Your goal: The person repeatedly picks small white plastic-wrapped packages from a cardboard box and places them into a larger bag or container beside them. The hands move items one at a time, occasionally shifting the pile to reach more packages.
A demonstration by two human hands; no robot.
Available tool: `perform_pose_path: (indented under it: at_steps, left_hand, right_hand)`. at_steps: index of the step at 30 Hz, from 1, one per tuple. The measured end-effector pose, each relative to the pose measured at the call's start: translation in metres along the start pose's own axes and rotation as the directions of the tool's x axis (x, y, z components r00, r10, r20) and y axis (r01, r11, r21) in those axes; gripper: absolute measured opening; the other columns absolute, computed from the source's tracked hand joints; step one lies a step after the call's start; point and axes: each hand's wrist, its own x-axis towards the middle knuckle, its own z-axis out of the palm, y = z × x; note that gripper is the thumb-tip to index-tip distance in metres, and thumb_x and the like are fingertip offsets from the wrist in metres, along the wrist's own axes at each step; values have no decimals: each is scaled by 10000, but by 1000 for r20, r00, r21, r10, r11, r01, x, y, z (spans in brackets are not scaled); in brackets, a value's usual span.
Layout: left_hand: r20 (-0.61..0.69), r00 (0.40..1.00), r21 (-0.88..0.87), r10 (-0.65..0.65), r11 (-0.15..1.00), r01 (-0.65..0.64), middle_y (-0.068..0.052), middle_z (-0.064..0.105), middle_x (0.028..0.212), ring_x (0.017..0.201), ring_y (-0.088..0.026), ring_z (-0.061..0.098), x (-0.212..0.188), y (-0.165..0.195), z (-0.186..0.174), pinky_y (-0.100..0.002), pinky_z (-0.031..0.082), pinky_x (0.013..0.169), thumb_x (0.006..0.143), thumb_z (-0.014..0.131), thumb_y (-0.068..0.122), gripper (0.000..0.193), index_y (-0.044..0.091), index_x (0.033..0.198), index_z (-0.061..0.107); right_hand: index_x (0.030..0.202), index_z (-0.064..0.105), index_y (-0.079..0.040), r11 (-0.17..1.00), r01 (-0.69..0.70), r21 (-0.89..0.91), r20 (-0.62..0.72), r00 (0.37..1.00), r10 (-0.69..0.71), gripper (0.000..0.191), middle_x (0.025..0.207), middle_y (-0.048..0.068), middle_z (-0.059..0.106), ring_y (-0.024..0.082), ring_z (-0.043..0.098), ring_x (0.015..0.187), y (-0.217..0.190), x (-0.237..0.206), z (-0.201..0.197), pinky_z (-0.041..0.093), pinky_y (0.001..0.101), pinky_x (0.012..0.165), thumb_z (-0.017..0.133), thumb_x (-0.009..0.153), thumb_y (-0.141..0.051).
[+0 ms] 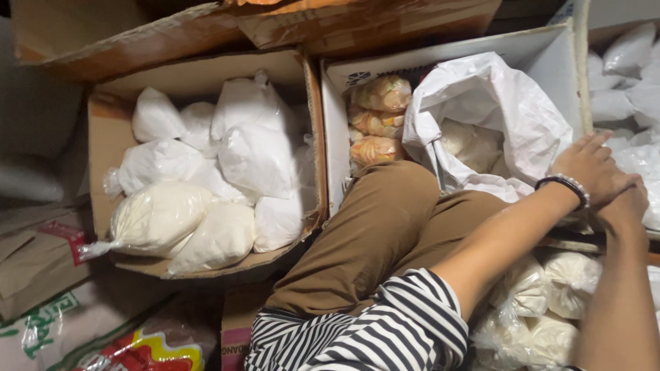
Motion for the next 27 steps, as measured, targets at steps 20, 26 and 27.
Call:
perform_pose_path:
  at_steps: [20, 26, 27]
  left_hand:
    - [19, 997, -22, -75, 997, 75, -83, 526, 1497, 1522, -276, 323, 16, -5, -4, -408, 122, 1292, 832, 225, 749, 837, 205, 1249, 705]
    - [8, 999, -55, 39, 998, -38, -41, 750, 1156, 1297, -211, 587, 26, -14, 9, -421, 236, 1258, 835, 212, 726, 842, 152, 998, 807]
    - [29, 998, -66, 48, 997, -46, -47, 775, 1079, 1232, -192, 634, 28, -16, 11, -411, 265, 1243, 854, 223, 717, 833, 145, 957, 820]
  right_hand:
    - [1098, 665, -112, 987, -135, 84, 65, 989, 130, 347, 1071, 157, 753, 401, 700, 1014, -1, 10, 4, 554, 502, 842, 693, 924, -411]
    - [1115, 711, -159, 964, -254, 73, 85, 965, 248, 352, 997, 164, 762, 413, 709, 934, -10, 13, 14, 569, 517, 839, 715, 876, -417]
    - [1136, 712, -171, 963, -251, 101, 68, 967, 245, 360, 1005, 162, 760, 420, 702, 931, -14, 13, 16, 562, 522, 843, 712, 877, -422]
